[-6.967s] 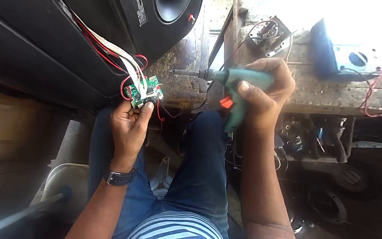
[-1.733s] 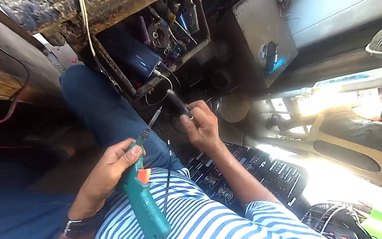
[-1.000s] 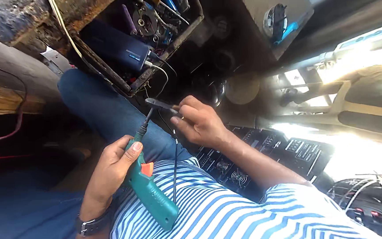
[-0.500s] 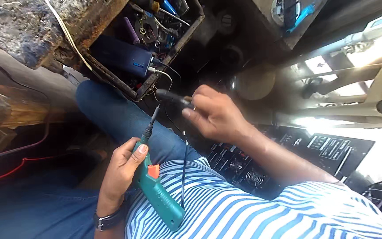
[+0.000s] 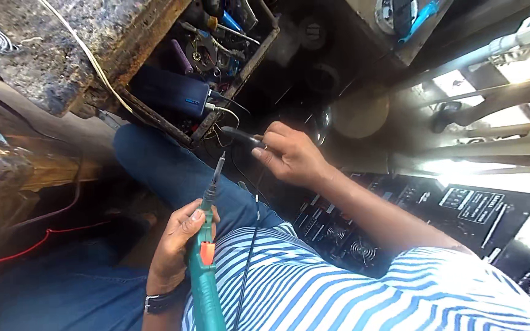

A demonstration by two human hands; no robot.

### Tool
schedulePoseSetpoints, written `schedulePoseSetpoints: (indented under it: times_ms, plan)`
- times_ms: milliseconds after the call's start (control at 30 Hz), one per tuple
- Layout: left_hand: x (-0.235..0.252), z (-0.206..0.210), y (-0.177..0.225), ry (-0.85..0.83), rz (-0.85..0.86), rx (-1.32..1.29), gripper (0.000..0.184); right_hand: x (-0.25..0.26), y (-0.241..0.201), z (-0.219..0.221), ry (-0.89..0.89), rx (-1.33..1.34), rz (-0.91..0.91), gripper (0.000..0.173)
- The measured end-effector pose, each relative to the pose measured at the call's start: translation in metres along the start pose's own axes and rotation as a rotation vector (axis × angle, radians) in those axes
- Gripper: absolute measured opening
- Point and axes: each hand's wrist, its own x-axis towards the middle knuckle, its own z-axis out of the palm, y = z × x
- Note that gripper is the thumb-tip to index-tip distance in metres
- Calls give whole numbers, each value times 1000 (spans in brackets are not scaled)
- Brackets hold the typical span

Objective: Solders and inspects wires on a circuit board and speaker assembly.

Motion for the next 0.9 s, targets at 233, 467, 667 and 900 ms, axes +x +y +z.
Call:
schedulePoseSetpoints:
  times_ms: [233,467,667,900]
  plan:
    - [5,-2,-2,-52,-29,-194,45,-4,-27,14,64,159,-195,30]
    - [8,-1,2,-188,-29,-463,45,48,24,12,226,-11,-90,35]
    - [20,3,32,134,193,-122,44,148,57,-18,128,-510,178,42]
    - [39,29,86,498,364,375,35,129,-59,-46,-65,-106,-68,61]
